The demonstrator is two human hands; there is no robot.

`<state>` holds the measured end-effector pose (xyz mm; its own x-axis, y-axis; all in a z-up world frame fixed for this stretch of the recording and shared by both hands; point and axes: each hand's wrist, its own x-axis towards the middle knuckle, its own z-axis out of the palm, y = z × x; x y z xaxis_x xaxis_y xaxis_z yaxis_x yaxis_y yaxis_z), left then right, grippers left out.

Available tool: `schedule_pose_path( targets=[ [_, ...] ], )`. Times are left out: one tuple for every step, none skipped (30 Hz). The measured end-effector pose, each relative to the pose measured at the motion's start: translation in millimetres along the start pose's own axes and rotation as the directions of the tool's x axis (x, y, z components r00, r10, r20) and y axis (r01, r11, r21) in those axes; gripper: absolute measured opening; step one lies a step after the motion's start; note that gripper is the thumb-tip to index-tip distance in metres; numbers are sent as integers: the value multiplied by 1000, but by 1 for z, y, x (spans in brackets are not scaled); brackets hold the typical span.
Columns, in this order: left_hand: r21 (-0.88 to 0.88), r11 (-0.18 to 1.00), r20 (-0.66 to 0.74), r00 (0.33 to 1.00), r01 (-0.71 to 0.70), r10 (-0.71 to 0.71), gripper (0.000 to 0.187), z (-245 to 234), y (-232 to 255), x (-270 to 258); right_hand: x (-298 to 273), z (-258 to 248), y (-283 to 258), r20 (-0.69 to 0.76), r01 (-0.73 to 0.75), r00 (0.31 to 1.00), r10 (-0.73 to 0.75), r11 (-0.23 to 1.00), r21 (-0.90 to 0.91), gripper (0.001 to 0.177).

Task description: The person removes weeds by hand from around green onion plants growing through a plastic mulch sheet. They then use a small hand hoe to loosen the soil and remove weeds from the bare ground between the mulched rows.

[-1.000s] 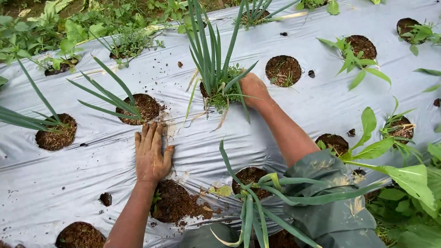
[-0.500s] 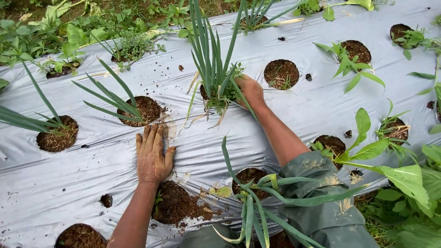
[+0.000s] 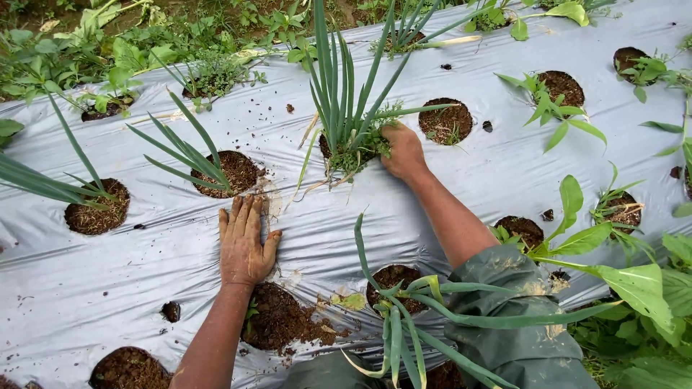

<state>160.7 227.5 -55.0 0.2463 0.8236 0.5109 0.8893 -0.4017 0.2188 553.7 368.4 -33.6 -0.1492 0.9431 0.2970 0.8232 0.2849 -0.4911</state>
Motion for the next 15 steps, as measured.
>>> schedule_pose_path(
  targets=[
    [-1, 1000, 4, 1000, -1, 1, 75, 0, 0, -1, 1, 4, -4, 2, -4, 1000, 4, 1000, 1, 22],
    [-2, 1000, 5, 1000, -2, 2, 75, 0, 0, -3, 3, 7, -8, 4, 19, 1000, -18, 997, -76, 22],
    [-4, 1000, 1, 1000, -5, 5, 76, 1, -1, -1, 7, 9, -11, 5, 43, 999, -42, 987, -154, 23],
    [-5, 1000, 1, 1000, -8, 8, 76, 0, -1, 2, 9, 3, -15, 2, 41, 999, -41, 987, -155, 23],
    [-9, 1000, -1, 1000, -7, 7, 75, -2, 1, 1, 7, -3, -20, -75, 52, 995, -61, 993, -106, 23],
    [-13, 1000, -3, 1000, -6, 6, 74, -4, 2, 0, 5, -8, -24, -153, 68, 985, -76, 996, -57, 24],
    [-12, 1000, -7, 1000, -8, 7, 74, -1, 1, 0, 2, -20, -24, -156, 70, 985, -78, 996, -58, 24],
    [-14, 1000, -15, 1000, -11, 10, 76, 1, -1, 0, -1, -32, -25, 65, -16, 998, 5, 983, 183, 18],
    [-16, 1000, -19, 1000, -11, 11, 78, 2, -2, -3, -6, -43, -25, 300, -151, 954, 29, 909, 390, 30],
    [-14, 1000, -18, 1000, -10, 10, 78, 0, -2, -3, -5, -39, -34, 301, -150, 953, 28, 908, 391, 30],
    [-15, 1000, -12, 1000, -6, 5, 76, -1, 0, -2, -2, -36, -43, 108, -54, 993, 42, 992, 111, 16],
    [-16, 1000, -7, 1000, -1, 1, 75, -2, 1, 0, 0, -33, -51, -84, -8, 996, -8, 981, -194, 29],
    [-15, 1000, -4, 1000, -5, 5, 75, -1, 1, -2, 2, -18, -35, -86, -12, 996, -4, 981, -192, 29],
    [-22, 1000, -2, 1000, -4, 4, 75, 0, 0, -3, 3, -4, -20, -4, -54, 998, 55, 969, -242, 22],
    [-26, 1000, -7, 1000, -3, 3, 75, 2, -1, -2, 9, 11, -4, 71, -87, 991, 113, 951, -296, 16]
  ],
)
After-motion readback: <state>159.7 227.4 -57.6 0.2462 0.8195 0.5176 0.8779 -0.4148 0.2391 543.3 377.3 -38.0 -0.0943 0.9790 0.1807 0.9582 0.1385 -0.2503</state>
